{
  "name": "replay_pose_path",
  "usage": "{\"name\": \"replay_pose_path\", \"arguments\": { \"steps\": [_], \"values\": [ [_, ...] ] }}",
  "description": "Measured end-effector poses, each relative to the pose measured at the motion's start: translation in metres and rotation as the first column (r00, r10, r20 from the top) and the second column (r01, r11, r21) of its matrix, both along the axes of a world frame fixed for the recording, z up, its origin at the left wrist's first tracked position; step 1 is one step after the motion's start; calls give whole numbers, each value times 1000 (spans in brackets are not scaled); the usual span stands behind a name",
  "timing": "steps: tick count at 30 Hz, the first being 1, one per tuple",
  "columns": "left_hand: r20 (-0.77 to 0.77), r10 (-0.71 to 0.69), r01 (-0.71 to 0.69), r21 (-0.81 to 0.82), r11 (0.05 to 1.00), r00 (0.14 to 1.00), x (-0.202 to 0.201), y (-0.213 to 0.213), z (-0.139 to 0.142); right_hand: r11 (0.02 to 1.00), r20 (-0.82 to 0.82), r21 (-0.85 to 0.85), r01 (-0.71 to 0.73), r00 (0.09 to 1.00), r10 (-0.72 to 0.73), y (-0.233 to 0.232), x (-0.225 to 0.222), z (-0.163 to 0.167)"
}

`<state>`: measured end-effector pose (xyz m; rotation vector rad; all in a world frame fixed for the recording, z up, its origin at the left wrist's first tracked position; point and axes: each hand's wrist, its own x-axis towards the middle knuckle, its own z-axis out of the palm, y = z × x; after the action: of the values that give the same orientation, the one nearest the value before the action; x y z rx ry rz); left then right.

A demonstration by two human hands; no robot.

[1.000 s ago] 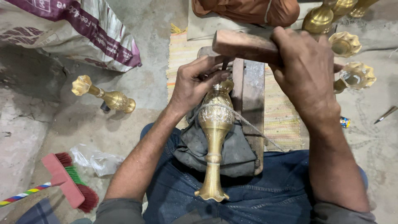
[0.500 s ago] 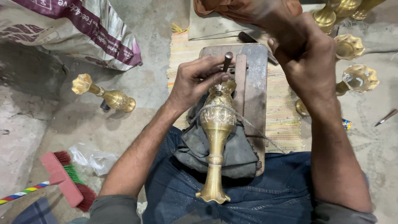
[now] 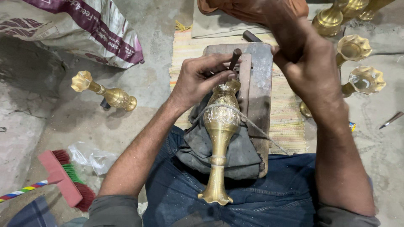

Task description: The person sits on the floor with a brass vase clamped to a wooden board on their lap. They hold a punch against the vase's embossed surface and strike it repeatedly with a wooden mallet, repositioning the punch to work around the decorative pattern.

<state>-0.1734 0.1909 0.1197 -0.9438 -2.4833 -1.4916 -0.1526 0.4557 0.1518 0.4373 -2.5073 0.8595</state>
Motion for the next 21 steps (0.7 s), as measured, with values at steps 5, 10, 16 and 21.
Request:
{"name": "replay_pose_path", "arguments": {
  "steps": [5,10,16,21],
  "values": [
    [-53,-97,103,126,987,994,0,-1,-1,984,-131,170,49,991,-27,2,1,3],
    [-93,-82,90,84,992,992,-3,-4,-8,946,-259,305,106,966,-25,-2,3,7],
    [-81,-111,118,93,989,990,-7,-7,-16,965,-185,243,94,982,-49,-5,1,9],
    [-1,-109,107,156,982,994,-6,-9,-17,997,-87,73,24,996,-18,-6,4,10]
  ]
}}
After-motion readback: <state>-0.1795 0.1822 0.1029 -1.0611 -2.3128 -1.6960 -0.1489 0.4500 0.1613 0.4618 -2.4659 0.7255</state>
